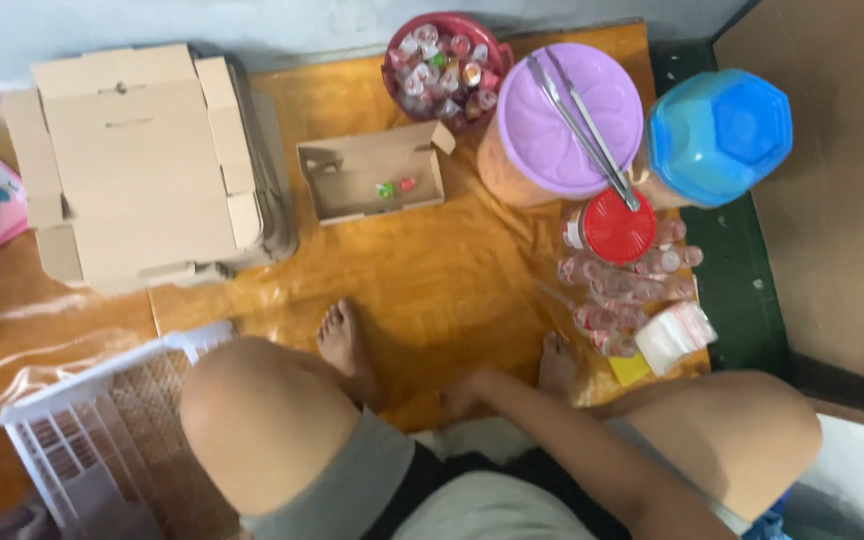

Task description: The person folds a cardboard box by hand and places small jelly containers into it using tongs and by hand.

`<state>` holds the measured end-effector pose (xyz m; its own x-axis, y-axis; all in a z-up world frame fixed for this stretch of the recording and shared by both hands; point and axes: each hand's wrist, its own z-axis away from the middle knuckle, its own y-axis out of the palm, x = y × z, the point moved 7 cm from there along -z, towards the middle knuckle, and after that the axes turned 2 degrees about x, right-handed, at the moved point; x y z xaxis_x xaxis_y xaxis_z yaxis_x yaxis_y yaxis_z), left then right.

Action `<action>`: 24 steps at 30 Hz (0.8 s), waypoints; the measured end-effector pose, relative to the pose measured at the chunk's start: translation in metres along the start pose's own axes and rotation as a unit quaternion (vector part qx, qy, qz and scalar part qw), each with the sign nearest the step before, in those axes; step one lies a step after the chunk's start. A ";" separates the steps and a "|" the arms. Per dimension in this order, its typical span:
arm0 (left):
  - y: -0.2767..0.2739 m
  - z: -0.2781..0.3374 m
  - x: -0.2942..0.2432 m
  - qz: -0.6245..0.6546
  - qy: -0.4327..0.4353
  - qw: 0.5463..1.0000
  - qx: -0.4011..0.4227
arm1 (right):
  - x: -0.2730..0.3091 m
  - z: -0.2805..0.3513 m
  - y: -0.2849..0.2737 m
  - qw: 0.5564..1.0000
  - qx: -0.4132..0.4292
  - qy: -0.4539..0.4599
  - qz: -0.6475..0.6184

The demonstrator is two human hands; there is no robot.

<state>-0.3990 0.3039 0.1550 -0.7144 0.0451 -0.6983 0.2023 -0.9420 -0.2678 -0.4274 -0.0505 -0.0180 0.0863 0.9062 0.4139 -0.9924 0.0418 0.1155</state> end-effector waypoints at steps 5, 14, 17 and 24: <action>0.057 0.035 -0.148 0.044 -0.012 0.999 -0.009 | 0.019 0.108 -0.065 0.934 -0.291 -0.019 -0.207; 0.167 0.195 -0.327 -0.374 0.559 0.711 0.204 | -0.136 0.003 -0.143 0.820 -0.557 0.016 -0.129; 0.222 0.171 -0.321 -0.373 0.631 0.636 0.240 | -0.129 0.034 -0.183 0.805 -0.580 0.073 -0.100; 0.229 0.100 -0.343 -0.412 0.546 0.673 0.281 | -0.128 0.043 -0.261 0.739 -0.652 0.133 -0.104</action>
<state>-0.1745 0.0398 0.3998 0.5510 0.5580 -0.6205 -0.4660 -0.4110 -0.7835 -0.1760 -0.1953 -0.0621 0.4006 0.8667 0.2972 -0.2161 0.4046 -0.8886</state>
